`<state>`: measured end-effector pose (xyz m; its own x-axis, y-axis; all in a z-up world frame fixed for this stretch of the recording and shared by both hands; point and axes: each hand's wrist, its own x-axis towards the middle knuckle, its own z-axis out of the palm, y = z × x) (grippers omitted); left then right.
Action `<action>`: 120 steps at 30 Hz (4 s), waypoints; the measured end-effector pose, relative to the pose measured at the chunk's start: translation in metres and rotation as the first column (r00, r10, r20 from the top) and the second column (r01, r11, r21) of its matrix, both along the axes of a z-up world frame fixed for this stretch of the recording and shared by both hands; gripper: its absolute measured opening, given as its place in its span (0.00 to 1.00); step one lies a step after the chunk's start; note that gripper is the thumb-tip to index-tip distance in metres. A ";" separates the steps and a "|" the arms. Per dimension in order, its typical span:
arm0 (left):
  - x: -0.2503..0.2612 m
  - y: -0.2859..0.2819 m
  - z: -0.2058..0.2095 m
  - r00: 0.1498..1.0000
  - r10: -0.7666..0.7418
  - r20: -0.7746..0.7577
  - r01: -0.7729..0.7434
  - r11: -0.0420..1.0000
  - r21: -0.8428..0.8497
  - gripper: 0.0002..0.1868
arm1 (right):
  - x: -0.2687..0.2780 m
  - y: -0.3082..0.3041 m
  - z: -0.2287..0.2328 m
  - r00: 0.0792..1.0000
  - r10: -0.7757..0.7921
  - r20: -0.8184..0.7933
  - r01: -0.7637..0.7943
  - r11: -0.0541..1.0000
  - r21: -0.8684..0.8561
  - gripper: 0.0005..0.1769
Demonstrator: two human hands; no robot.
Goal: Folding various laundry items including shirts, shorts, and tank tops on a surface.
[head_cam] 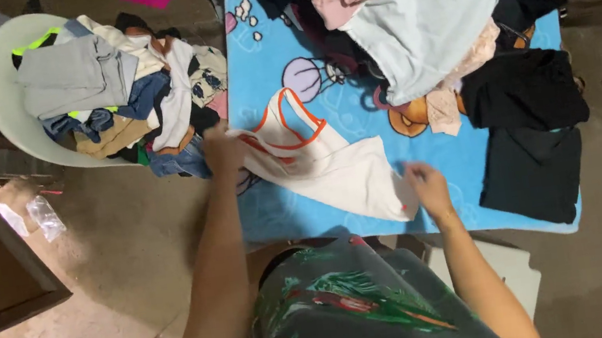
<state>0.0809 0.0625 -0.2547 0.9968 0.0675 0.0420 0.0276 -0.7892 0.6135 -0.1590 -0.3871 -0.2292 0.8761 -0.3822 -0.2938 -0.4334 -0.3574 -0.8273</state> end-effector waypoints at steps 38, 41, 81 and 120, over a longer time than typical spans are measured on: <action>-0.224 0.008 -0.042 0.885 0.119 -0.451 -0.452 0.458 -0.765 0.09 | -0.055 -0.100 -0.074 0.975 0.207 -0.084 -0.183 0.955 0.233 0.19; -0.228 0.008 -0.051 0.857 0.228 -0.462 -0.502 0.575 -0.646 0.11 | -0.037 -0.079 -0.039 0.964 0.108 -0.244 -0.085 0.991 0.104 0.16; -0.001 -0.054 0.307 0.748 -0.236 0.621 0.301 0.954 0.000 0.19 | 0.131 -0.096 0.279 0.835 0.013 0.550 -0.216 0.927 0.306 0.04; -0.192 0.124 -0.011 0.990 0.120 -0.078 -0.137 0.952 -0.275 0.08 | 0.007 -0.127 -0.086 0.939 0.206 -0.274 -0.315 0.835 -0.451 0.10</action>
